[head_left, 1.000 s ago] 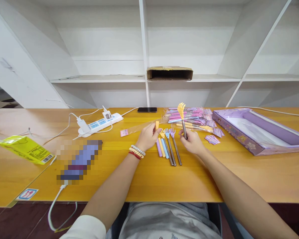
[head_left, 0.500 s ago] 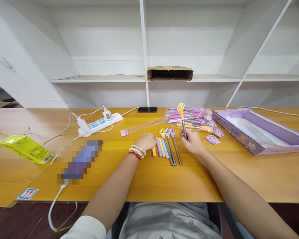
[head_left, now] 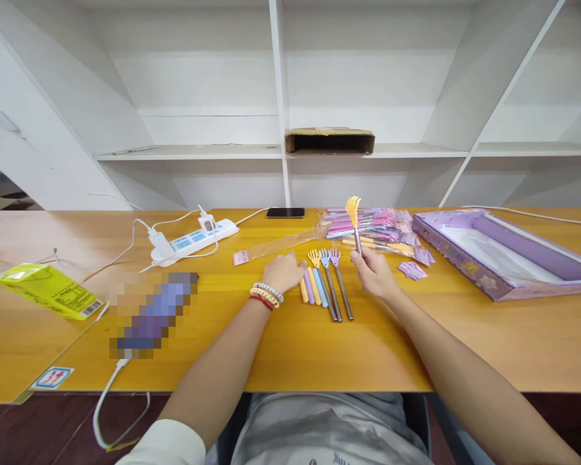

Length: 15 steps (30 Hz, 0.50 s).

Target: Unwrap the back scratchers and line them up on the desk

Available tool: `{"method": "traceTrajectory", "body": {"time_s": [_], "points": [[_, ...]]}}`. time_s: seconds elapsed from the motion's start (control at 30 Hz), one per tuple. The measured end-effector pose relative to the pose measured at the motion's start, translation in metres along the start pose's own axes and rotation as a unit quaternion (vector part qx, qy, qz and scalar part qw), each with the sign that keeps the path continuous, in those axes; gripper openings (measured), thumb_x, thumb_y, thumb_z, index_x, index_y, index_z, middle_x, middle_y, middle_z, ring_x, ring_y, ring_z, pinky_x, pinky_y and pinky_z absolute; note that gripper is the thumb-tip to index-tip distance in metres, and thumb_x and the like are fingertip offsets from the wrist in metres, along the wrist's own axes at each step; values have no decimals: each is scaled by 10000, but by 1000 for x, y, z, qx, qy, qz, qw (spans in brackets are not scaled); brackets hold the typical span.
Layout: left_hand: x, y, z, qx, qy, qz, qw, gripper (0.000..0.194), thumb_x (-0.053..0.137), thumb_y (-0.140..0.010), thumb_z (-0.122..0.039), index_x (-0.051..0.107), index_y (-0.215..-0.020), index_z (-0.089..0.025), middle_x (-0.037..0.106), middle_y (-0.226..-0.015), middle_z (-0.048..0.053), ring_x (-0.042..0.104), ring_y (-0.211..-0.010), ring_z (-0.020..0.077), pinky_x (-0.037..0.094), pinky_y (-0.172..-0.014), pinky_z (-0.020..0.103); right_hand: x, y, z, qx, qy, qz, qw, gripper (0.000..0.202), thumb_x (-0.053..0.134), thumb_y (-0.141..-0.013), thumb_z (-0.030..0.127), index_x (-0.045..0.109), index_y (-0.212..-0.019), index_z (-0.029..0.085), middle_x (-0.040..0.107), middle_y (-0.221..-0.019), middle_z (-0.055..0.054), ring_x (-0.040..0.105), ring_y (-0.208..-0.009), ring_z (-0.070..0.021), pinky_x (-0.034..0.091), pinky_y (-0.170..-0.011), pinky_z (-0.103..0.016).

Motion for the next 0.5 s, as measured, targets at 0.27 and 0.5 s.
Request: {"method": "traceTrajectory", "body": {"time_s": [0.27, 0.5], "points": [[-15, 19, -45, 173, 110, -94, 974, 387, 379, -876, -480, 582, -1059, -206, 657, -785, 34, 613, -725, 180, 425, -641, 285, -3, -4, -4, 37, -126, -30, 991, 387, 484, -827, 495, 501, -626, 165, 349, -504, 45, 340, -484, -80, 276, -472, -224], [-13, 46, -85, 367, 127, -106, 915, 265, 431, -888, -360, 584, -1021, -189, 651, -907, 44, 592, -842, 165, 446, -780, 295, 23, -1, -1, 80, -307, 76, 945, 314, 630, -734, 471, 597, -724, 159, 604, -585, -17, 491, -432, -105, 314, -393, -229]]}}
Point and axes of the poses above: each hand's wrist, its own y-axis away from the middle knuckle, its own x-axis out of the palm, z = x × y, the point moved 8 cm from there along -y, towards the middle knuckle
